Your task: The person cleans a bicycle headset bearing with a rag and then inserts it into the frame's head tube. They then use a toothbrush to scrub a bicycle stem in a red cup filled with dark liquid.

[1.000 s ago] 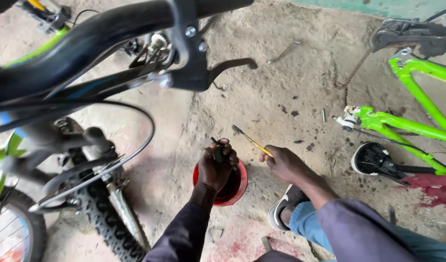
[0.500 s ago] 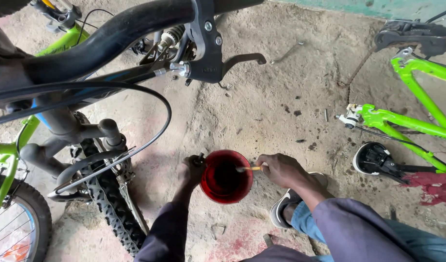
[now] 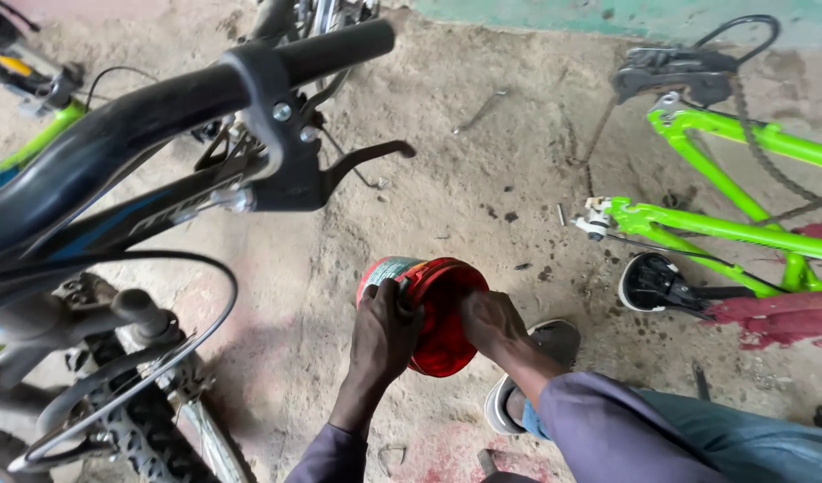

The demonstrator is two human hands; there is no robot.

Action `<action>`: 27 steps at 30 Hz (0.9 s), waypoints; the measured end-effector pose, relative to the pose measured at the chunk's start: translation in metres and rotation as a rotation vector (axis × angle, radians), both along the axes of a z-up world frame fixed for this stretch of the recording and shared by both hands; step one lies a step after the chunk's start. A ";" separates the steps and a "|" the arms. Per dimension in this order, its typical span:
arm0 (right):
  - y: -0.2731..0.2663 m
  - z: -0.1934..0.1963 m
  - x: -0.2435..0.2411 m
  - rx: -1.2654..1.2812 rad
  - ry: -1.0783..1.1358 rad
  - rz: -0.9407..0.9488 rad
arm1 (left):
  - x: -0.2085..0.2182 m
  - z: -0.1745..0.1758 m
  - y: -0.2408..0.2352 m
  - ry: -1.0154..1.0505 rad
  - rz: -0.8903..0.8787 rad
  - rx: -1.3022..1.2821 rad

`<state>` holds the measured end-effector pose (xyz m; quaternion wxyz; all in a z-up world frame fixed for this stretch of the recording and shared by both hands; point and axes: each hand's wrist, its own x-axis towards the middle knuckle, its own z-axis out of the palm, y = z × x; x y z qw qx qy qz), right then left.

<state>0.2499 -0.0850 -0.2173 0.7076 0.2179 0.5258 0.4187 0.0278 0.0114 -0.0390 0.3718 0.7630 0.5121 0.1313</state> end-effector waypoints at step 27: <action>0.006 0.189 -0.020 0.481 2.327 -1.379 | -0.039 -0.212 0.080 -0.492 -0.004 -0.173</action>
